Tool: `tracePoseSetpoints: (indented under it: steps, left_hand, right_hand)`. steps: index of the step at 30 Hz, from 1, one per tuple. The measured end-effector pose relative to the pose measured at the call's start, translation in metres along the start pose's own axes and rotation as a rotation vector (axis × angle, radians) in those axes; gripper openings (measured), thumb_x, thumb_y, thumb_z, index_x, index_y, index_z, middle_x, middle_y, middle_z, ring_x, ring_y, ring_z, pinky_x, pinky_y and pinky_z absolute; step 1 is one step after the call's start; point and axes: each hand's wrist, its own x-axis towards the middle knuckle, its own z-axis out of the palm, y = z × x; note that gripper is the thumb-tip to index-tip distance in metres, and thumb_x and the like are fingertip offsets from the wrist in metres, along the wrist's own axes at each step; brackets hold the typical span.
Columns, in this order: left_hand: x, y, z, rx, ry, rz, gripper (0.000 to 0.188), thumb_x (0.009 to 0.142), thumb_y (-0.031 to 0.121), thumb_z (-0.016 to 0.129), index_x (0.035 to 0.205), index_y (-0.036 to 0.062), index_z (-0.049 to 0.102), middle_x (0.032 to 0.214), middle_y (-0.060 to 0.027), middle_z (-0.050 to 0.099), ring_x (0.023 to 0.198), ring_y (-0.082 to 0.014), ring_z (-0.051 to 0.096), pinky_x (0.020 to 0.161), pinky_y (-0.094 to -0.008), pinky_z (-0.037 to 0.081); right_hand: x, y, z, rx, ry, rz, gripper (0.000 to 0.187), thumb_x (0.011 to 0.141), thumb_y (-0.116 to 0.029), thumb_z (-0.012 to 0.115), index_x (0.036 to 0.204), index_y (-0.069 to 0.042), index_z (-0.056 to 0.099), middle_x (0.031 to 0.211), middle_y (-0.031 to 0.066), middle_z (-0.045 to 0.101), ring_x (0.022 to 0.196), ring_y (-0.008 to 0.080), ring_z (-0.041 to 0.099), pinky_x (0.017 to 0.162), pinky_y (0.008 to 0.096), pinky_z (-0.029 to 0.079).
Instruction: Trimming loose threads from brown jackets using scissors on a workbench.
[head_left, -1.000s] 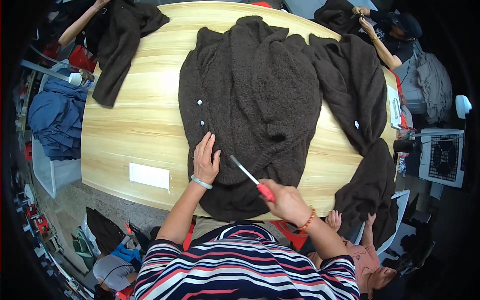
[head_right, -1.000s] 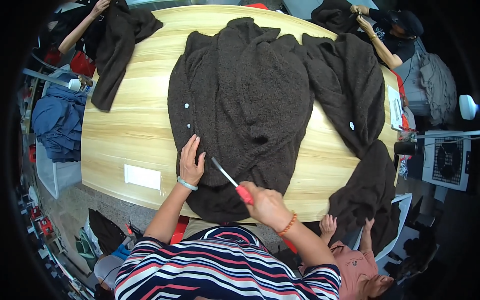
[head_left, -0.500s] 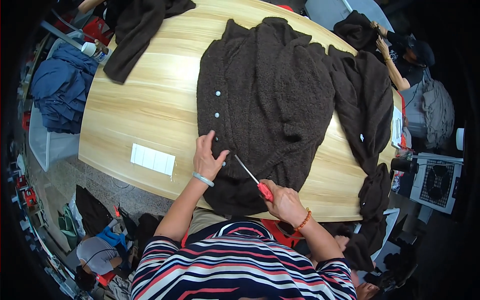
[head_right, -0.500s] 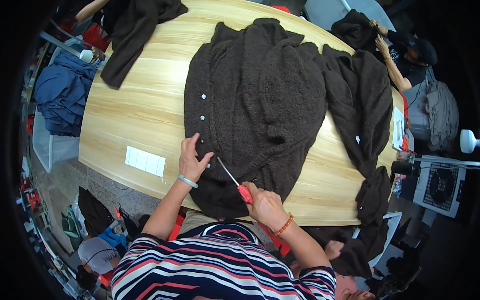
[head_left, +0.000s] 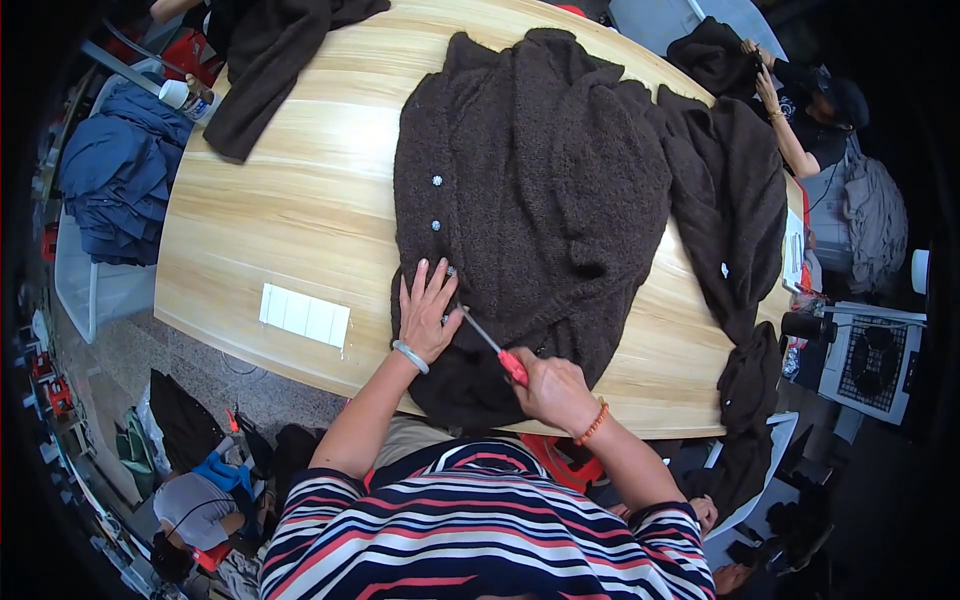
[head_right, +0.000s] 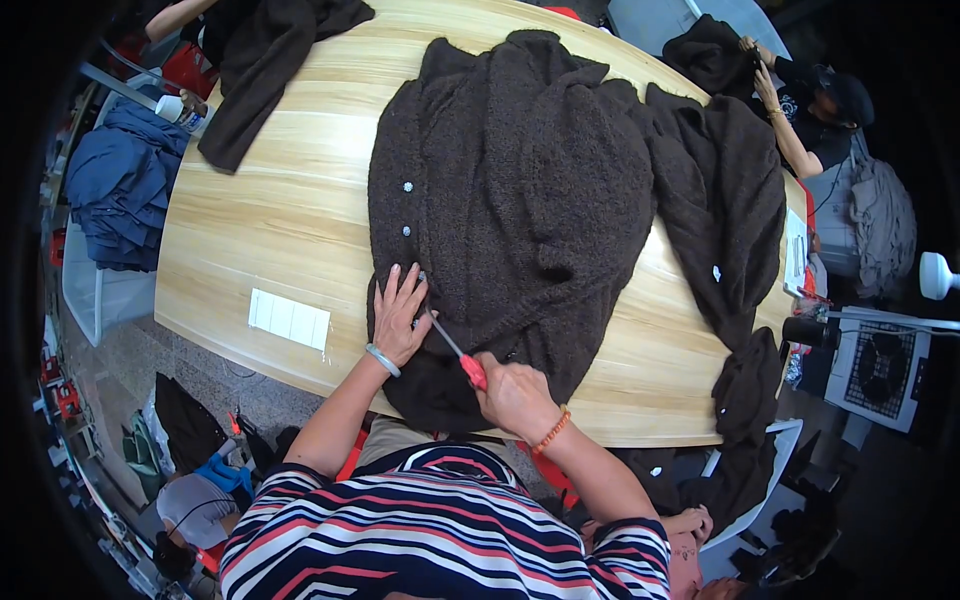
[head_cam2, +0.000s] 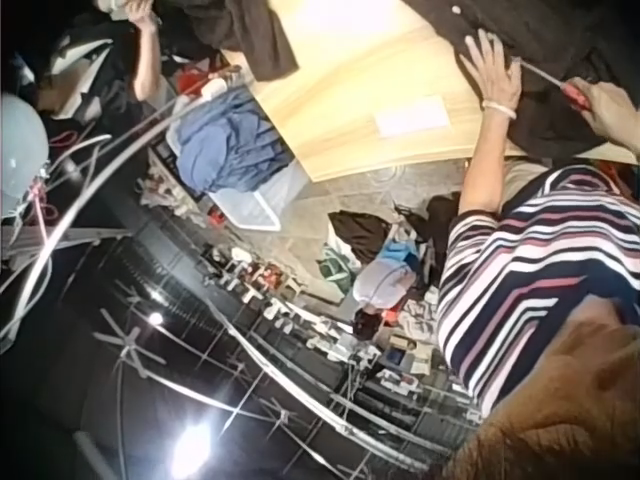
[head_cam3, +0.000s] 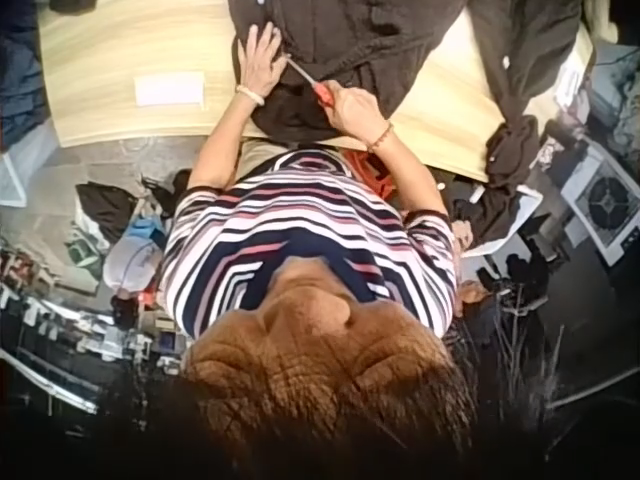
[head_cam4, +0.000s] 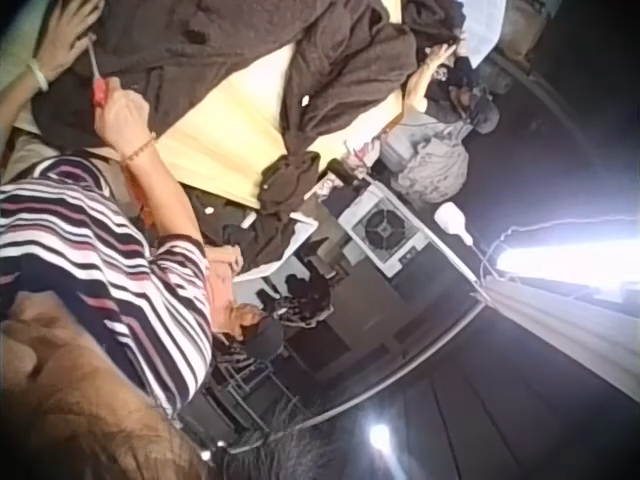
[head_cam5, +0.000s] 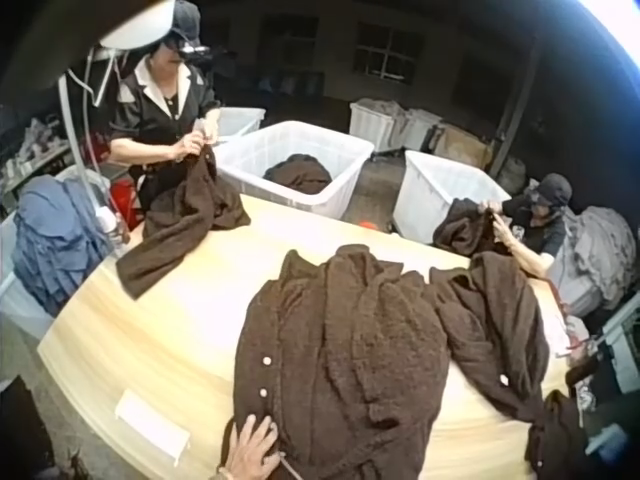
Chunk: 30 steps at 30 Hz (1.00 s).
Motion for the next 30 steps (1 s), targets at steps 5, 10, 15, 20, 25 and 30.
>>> tracePoseSetpoints:
  steps: [5, 10, 15, 20, 25, 30]
  left_hand:
    - [-0.002, -0.006, 0.002, -0.138, 0.032, -0.044, 0.055, 0.094, 0.016, 0.046, 0.148, 0.0082, 0.036, 0.155, -0.0105, 0.033, 0.146, -0.0386, 0.018, 0.113, -0.0610, 0.012]
    - [-0.003, -0.010, 0.003, -0.101, 0.057, -0.041, 0.056, 0.094, 0.015, 0.045, 0.149, 0.0089, 0.035, 0.154, -0.0095, 0.035, 0.145, -0.0383, 0.021, 0.114, -0.0601, 0.013]
    - [0.001, -0.008, -0.001, -0.015, 0.104, -0.006, 0.051, 0.093, 0.016, 0.049, 0.143, 0.0086, 0.043, 0.146, -0.0091, 0.046, 0.141, -0.0358, 0.030, 0.114, -0.0576, 0.015]
    - [0.047, -0.010, -0.033, -0.090, 0.293, -0.177, 0.037, 0.088, 0.013, 0.061, 0.124, 0.0072, 0.060, 0.102, -0.0104, 0.064, 0.102, -0.0279, 0.058, 0.103, -0.0479, 0.033]
    - [0.100, -0.037, -0.021, -0.204, 0.453, -0.075, 0.030, 0.081, 0.000, 0.063, 0.111, 0.0047, 0.063, 0.096, -0.0101, 0.060, 0.083, -0.0290, 0.060, 0.068, -0.0375, 0.049]
    - [0.103, -0.049, -0.004, -0.171, 0.371, 0.043, 0.015, 0.077, -0.002, 0.062, 0.090, 0.0028, 0.060, 0.090, -0.0128, 0.059, 0.077, -0.0322, 0.061, 0.066, -0.0381, 0.049]
  right_hand:
    - [0.028, -0.009, -0.010, -0.036, 0.009, 0.007, 0.024, 0.089, -0.022, 0.058, 0.103, -0.003, 0.059, 0.070, 0.0238, 0.065, 0.069, 0.0412, 0.066, 0.064, 0.0498, 0.053]
    - [0.001, 0.000, -0.005, -0.066, -0.139, -0.021, 0.027, 0.088, -0.024, 0.059, 0.103, -0.002, 0.060, 0.071, 0.0234, 0.066, 0.069, 0.0403, 0.067, 0.066, 0.0500, 0.054]
    - [0.013, -0.009, -0.014, -0.038, -0.085, 0.023, 0.027, 0.089, -0.024, 0.058, 0.108, -0.006, 0.060, 0.071, 0.0241, 0.065, 0.069, 0.0413, 0.066, 0.067, 0.0498, 0.053]
    - [0.024, -0.014, -0.029, 0.006, -0.041, 0.024, 0.029, 0.090, -0.022, 0.057, 0.115, -0.007, 0.057, 0.074, 0.0224, 0.066, 0.071, 0.0409, 0.066, 0.068, 0.0493, 0.052]
    - [0.040, -0.018, -0.021, 0.015, 0.040, -0.003, 0.028, 0.089, -0.021, 0.058, 0.114, -0.008, 0.057, 0.075, 0.0226, 0.066, 0.071, 0.0403, 0.066, 0.068, 0.0489, 0.053]
    - [0.065, -0.023, -0.026, -0.044, 0.065, 0.046, 0.026, 0.087, -0.020, 0.058, 0.109, -0.005, 0.059, 0.072, 0.0242, 0.066, 0.071, 0.0405, 0.067, 0.067, 0.0494, 0.054]
